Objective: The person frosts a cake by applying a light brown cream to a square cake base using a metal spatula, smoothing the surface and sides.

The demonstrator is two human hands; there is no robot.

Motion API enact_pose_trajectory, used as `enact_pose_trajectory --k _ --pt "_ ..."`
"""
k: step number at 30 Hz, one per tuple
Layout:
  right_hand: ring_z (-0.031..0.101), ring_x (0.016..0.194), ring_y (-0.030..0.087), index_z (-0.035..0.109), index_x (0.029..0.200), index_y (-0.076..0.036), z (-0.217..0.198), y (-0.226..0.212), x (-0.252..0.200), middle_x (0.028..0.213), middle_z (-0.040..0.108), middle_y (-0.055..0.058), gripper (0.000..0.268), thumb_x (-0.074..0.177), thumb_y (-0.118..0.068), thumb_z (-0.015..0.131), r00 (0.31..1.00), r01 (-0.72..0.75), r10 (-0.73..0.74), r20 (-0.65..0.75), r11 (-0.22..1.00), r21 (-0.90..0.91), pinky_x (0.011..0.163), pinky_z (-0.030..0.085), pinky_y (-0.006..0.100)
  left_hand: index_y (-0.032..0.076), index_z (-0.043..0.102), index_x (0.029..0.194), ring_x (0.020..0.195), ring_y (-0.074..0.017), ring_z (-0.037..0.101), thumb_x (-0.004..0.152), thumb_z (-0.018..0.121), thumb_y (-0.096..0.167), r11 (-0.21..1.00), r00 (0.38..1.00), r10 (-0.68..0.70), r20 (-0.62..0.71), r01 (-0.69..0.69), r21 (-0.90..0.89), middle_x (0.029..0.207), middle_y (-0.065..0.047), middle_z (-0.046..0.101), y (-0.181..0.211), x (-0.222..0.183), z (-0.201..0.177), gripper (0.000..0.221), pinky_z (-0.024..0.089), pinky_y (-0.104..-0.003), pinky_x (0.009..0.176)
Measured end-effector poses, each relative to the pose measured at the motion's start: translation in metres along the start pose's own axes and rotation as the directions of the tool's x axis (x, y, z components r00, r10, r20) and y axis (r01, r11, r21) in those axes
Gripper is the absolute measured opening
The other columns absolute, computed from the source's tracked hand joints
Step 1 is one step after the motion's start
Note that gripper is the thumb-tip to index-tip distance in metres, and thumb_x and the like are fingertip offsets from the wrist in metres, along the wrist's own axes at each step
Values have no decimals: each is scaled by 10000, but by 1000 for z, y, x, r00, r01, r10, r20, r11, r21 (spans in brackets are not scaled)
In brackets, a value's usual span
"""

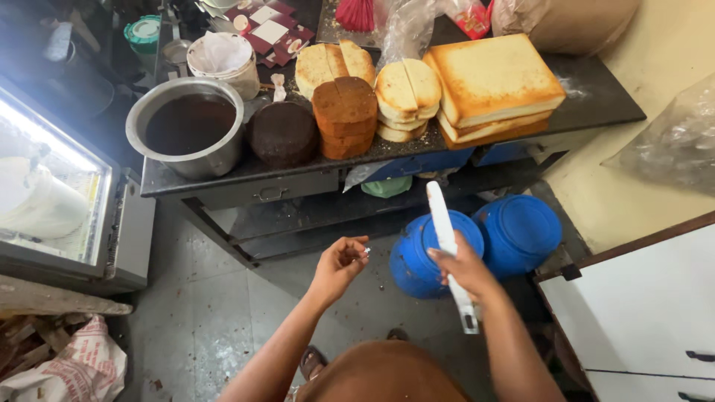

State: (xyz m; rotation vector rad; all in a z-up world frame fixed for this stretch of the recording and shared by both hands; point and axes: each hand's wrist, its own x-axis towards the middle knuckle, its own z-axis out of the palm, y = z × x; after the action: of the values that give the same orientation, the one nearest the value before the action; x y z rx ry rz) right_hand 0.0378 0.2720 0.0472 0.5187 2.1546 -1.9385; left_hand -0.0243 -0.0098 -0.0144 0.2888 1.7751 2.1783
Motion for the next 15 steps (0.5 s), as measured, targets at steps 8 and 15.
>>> enact_pose_trajectory --k 8,15 --pt "533 585 92 481 1374 -102 9 -8 -12 736 566 22 558 879 -180 727 999 -28 27 -34 999 -17 483 483 269 30 705 909 875 -76 634 892 718 49 992 996 -83 -24 85 89 1260 -98 709 -10 -10 13 28 527 -247 778" --pt "612 668 95 507 1309 -45 37 -22 -35 911 655 27 531 890 -267 746 998 49 -58 -22 953 -299 510 539 289 -28 602 757 1005 -115 690 882 751 28 973 986 148 -82 -130 191 1226 -140 750 -17 -11 7 202 539 -265 811"
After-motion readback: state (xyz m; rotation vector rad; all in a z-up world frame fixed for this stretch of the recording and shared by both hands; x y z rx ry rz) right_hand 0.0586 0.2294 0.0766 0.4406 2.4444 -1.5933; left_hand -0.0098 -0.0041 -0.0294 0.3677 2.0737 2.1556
